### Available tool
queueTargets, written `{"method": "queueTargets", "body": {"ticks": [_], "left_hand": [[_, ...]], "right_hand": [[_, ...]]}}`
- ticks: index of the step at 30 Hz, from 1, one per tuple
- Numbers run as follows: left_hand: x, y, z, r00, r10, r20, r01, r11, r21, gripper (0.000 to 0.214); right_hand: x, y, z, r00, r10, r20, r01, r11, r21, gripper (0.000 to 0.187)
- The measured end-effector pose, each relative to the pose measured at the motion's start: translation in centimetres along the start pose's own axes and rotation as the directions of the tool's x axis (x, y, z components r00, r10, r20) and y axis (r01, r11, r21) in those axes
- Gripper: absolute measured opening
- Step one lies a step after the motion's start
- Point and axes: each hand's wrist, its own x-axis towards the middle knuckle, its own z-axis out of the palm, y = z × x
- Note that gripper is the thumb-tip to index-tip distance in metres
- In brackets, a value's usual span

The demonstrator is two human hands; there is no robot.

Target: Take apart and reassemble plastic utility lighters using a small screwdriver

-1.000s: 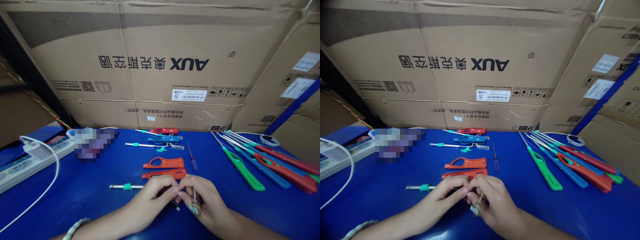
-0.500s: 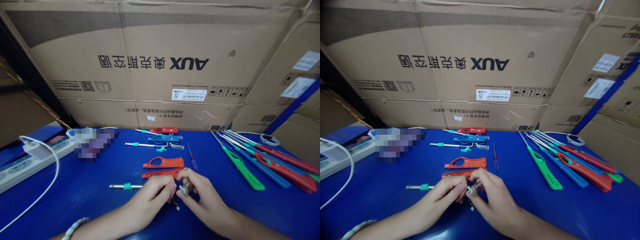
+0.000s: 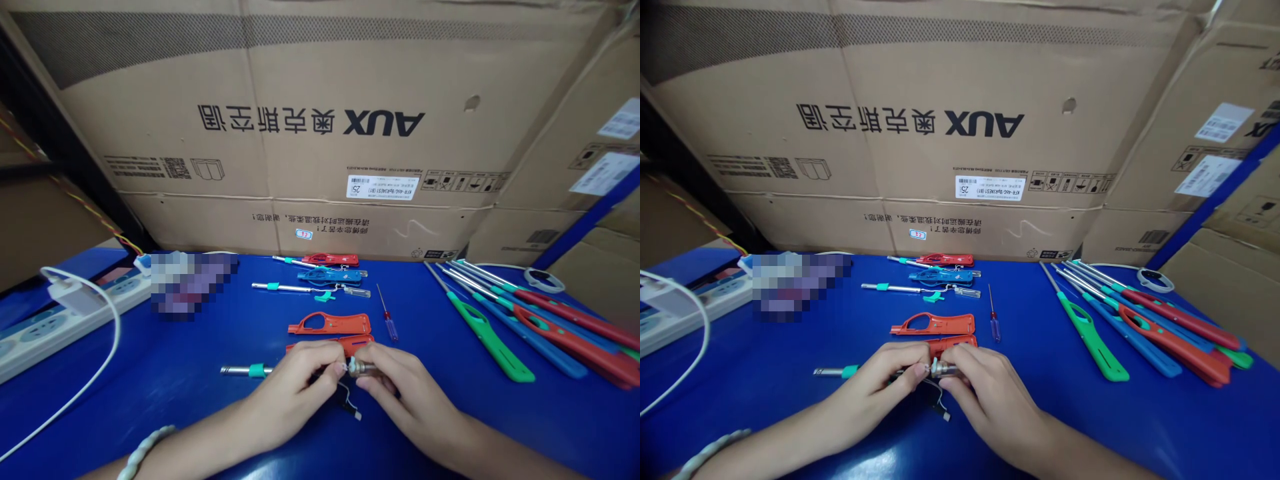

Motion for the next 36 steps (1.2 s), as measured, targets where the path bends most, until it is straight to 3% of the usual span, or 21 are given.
{"method": "queueTargets", "body": {"ticks": [15, 20, 27, 36], "left_hand": [[0.0, 0.3, -0.2, 0.999, 0.018, 0.029, -0.019, 0.999, 0.040, 0.033], [0.0, 0.9, -0.6, 0.994, 0.096, 0.045, -0.101, 0.985, 0.140, 0.031], [-0.2, 1.0, -1.1, 0.970, 0.189, 0.154, -0.227, 0.930, 0.290, 0.026], [-0.2, 0.8, -0.9, 0.963, 0.199, 0.181, -0.251, 0.906, 0.342, 0.026]], "right_hand": [[-0.2, -0.1, 0.0, 1.000, -0.029, 0.005, 0.029, 0.999, -0.017, 0.016], [-0.2, -0.2, -0.3, 0.998, -0.057, 0.018, 0.057, 0.998, -0.027, 0.019], [-0.4, 0.0, -0.4, 0.996, -0.085, 0.035, 0.087, 0.995, -0.051, 0.017], [-0.4, 0.2, -0.3, 0.993, -0.120, 0.007, 0.120, 0.989, -0.091, 0.020]]}}
